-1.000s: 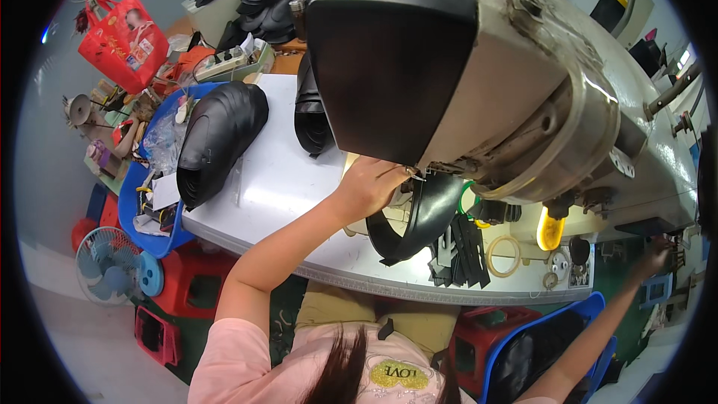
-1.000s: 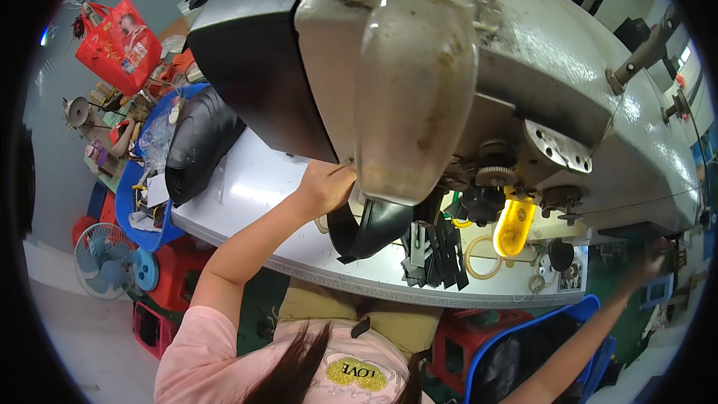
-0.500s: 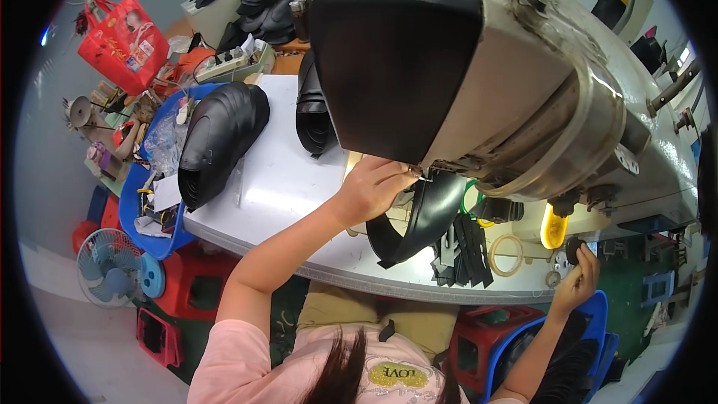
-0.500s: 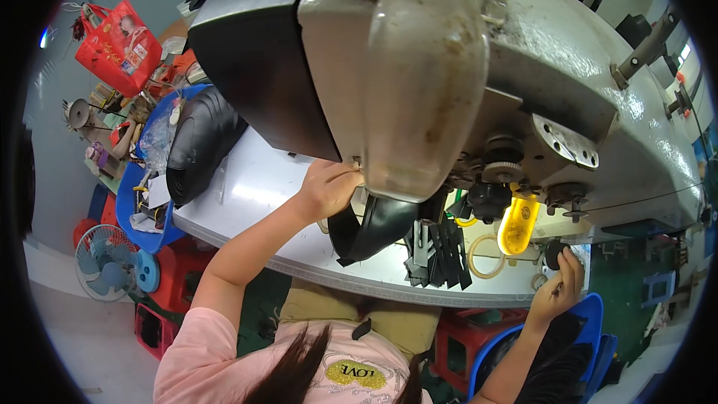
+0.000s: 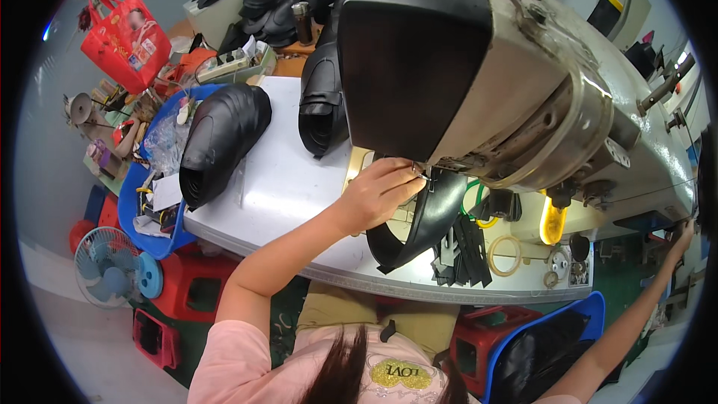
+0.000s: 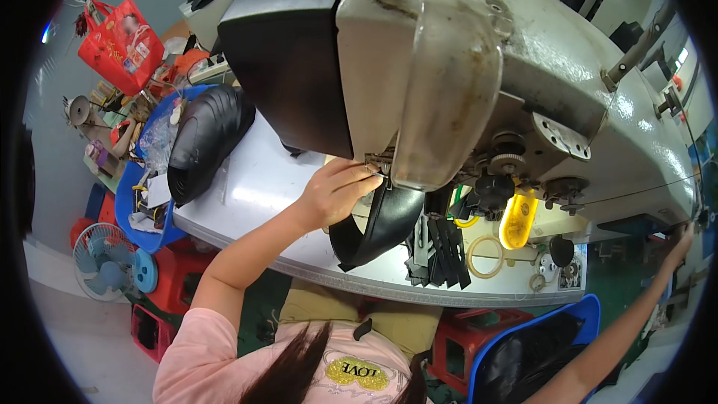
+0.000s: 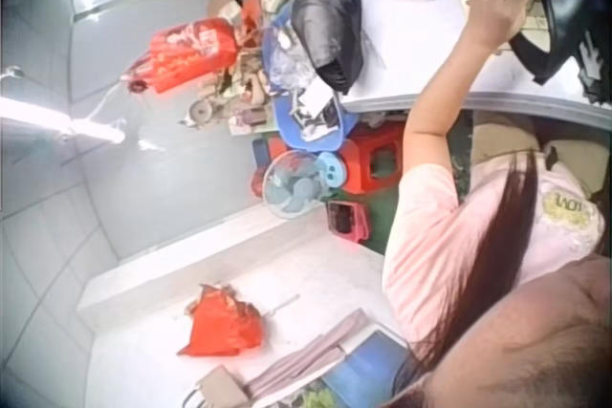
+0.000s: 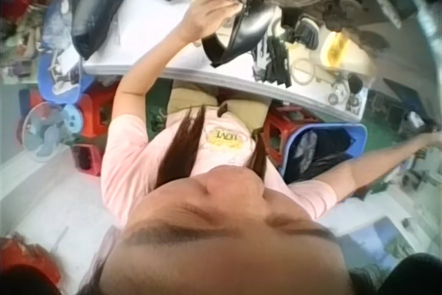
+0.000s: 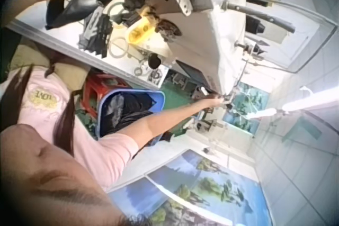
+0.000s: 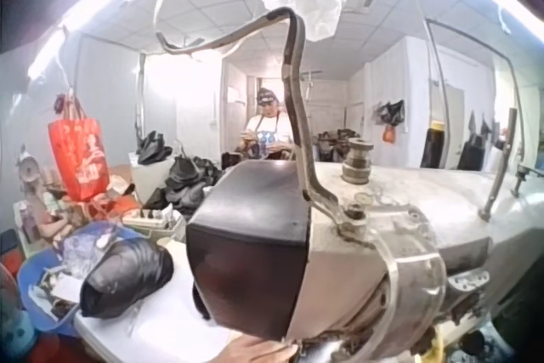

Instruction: The person uses a sewing machine to stitch black leather-like shoe parts. They repeatedly pick up a shoe upper, align a strip of material, sew it under the machine's needle, and trim the excess thread with scissors. The process is repeated for multiple shoe parts throughout the clip.

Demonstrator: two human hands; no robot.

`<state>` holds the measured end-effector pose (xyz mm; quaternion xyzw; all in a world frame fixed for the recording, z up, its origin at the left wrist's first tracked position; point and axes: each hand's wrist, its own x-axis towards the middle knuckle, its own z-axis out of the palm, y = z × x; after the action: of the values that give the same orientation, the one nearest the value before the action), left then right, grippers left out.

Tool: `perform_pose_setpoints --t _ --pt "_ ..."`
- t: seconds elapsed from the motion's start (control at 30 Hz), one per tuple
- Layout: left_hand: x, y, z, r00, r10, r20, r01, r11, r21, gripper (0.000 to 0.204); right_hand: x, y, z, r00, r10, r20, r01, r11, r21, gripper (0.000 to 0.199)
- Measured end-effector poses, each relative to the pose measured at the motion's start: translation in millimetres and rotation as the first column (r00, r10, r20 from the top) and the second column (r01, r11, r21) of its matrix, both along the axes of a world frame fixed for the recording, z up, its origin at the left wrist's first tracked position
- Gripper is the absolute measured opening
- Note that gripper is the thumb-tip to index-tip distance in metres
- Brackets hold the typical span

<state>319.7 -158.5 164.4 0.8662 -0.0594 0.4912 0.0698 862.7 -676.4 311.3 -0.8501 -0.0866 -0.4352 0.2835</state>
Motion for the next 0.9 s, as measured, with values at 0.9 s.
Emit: perform_pose_setpoints --t 0.9 --pt "-1 4 0 0.998 0.036 -0.053 -0.036 0.999 -0.016 0.016 -59 29 0 0.985 -0.089 0.15 0.086 0.996 0.031 0.048"
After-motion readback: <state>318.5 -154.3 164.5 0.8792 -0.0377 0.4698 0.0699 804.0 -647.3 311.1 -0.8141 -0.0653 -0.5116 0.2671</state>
